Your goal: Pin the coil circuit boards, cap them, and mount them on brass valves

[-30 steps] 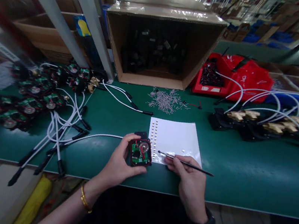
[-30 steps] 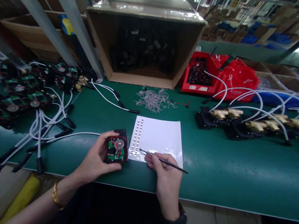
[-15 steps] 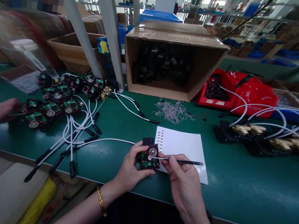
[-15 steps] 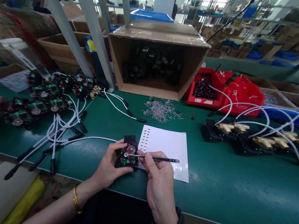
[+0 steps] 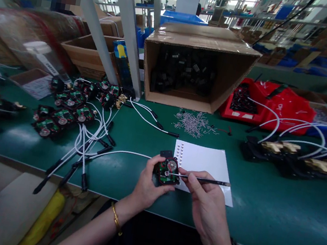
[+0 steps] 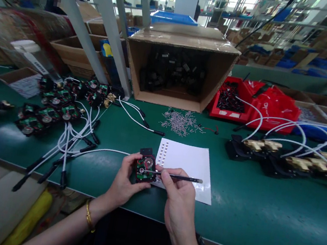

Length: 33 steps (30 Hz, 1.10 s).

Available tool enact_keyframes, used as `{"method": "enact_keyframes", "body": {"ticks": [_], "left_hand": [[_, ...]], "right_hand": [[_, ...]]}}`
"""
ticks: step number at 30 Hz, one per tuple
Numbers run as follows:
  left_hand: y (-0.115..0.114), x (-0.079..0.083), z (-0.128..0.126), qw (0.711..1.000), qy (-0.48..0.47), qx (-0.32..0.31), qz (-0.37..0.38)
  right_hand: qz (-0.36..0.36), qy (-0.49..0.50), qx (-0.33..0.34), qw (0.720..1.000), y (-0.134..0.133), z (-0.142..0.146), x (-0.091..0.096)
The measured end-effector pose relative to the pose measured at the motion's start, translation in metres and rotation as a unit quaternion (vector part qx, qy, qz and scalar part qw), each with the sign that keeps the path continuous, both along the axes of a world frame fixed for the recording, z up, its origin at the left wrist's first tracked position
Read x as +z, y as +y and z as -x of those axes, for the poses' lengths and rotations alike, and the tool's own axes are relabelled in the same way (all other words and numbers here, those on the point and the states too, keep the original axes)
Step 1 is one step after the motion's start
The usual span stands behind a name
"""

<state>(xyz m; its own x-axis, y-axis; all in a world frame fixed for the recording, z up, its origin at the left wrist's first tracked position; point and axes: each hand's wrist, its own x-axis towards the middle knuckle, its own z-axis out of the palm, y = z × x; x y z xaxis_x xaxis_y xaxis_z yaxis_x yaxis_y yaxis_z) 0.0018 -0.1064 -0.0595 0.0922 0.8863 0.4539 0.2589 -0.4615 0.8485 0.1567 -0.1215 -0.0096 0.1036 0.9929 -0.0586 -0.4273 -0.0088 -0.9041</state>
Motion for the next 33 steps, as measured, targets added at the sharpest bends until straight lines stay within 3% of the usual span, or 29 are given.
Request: {"method": "enact_keyframes", "body": {"ticks": [8,16,29,33], "left_hand": [[-0.0005,-0.0015,-0.0032,0.998,-0.020,0.023,0.052],[-0.0019,-0.0005,-0.0013,0.999,0.007,0.029,0.019],[0.0004,0.0038,0.0010,0.994,0.079,0.024,-0.067],[0.0018,0.0055,0.0028,0.993,0.094,0.019,-0.061]], "right_hand": [[-0.009,-0.005,-0.034,0.999,-0.0007,0.0049,-0.0008],[-0.034,-0.063,-0.034,0.997,-0.0010,0.0055,-0.0030],[-0.038,-0.078,-0.034,0.996,0.0019,0.0051,-0.0033],[-0.041,-0.080,-0.034,0.995,0.0024,0.0038,-0.0037]]}}
